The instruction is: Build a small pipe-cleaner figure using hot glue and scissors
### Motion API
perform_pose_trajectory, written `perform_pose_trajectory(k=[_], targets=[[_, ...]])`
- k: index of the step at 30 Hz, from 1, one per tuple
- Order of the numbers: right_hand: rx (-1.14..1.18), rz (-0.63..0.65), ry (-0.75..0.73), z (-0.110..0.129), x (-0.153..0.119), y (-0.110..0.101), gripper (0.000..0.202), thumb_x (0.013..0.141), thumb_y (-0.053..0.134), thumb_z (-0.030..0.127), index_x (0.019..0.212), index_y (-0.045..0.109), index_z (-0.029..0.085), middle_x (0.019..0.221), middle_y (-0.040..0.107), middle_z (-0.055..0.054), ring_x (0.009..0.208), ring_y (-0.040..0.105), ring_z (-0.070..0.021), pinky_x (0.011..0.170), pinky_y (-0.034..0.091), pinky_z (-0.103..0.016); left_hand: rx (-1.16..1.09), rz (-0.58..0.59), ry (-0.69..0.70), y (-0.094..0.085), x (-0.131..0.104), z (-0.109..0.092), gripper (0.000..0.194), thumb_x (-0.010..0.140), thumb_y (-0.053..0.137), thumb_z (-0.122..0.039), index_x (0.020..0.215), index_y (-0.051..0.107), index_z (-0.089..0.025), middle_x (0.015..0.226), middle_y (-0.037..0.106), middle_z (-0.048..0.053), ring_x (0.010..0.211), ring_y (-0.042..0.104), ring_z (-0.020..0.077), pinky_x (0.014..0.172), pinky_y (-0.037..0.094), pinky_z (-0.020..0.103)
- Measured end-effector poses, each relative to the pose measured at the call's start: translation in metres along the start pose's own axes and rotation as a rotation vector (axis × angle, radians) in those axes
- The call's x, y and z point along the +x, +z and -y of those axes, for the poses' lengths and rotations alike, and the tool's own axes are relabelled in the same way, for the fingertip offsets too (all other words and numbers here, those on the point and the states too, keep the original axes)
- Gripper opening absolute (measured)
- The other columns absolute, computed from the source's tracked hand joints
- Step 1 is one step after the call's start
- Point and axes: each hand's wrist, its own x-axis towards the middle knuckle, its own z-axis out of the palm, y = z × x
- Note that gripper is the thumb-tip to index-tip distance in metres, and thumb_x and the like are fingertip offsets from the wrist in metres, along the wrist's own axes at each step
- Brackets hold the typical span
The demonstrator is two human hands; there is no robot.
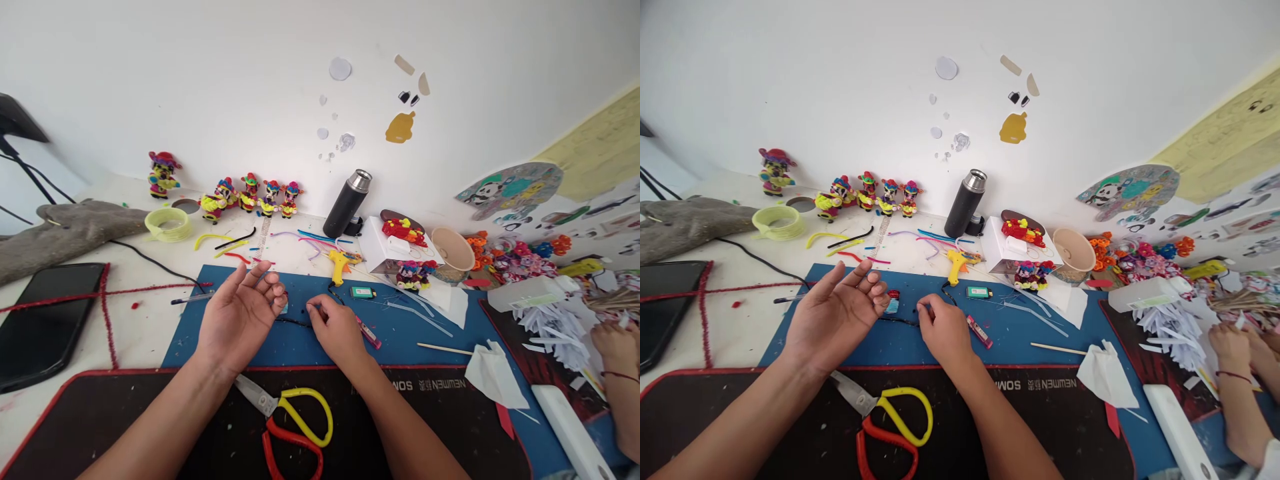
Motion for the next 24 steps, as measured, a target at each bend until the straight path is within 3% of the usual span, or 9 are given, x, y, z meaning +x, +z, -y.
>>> perform_pose_trajectory(k=[5,15,24], targets=[[-0.039,0.031,-0.014,-0.0010,-0.0013,0.0020,0.018,0.102,0.060,0.027,0.108,0.077,0.024,0.071,0.071,0.001,0.065,0.065,-0.0186,0.062,0.039,-0.028,0.003,-0.012,-0.005,0.0005,-0.0001,-0.0002,0.026,0.103,0.056,-0.031,0.100,0.075,-0.014,0.081,0.068,0.007,0.070,0.067,0.0190,0.067,0.061,0.030],[-0.165,0.102,-0.004,0.0066,-0.0021,0.0019,0.017,0.100,0.065,0.025,0.114,0.076,0.026,0.079,0.077,0.000,0.071,0.071,-0.0192,0.062,0.038,-0.027,0.009,-0.022,-0.004,0.0026,-0.0009,0.0003,0.035,0.108,0.044,-0.030,0.099,0.074,-0.013,0.081,0.067,0.008,0.069,0.066,0.0189,0.065,0.061,0.030],[-0.209,0.120,-0.002,0.0086,0.0003,0.0020,0.016,0.101,0.064,0.023,0.112,0.076,0.026,0.082,0.079,0.000,0.074,0.073,-0.0196,0.063,0.038,-0.028,0.014,-0.017,-0.004,0.0025,-0.0012,0.0016,0.032,0.106,0.048,-0.029,0.098,0.075,-0.013,0.082,0.067,0.008,0.069,0.066,0.0186,0.065,0.061,0.030]])
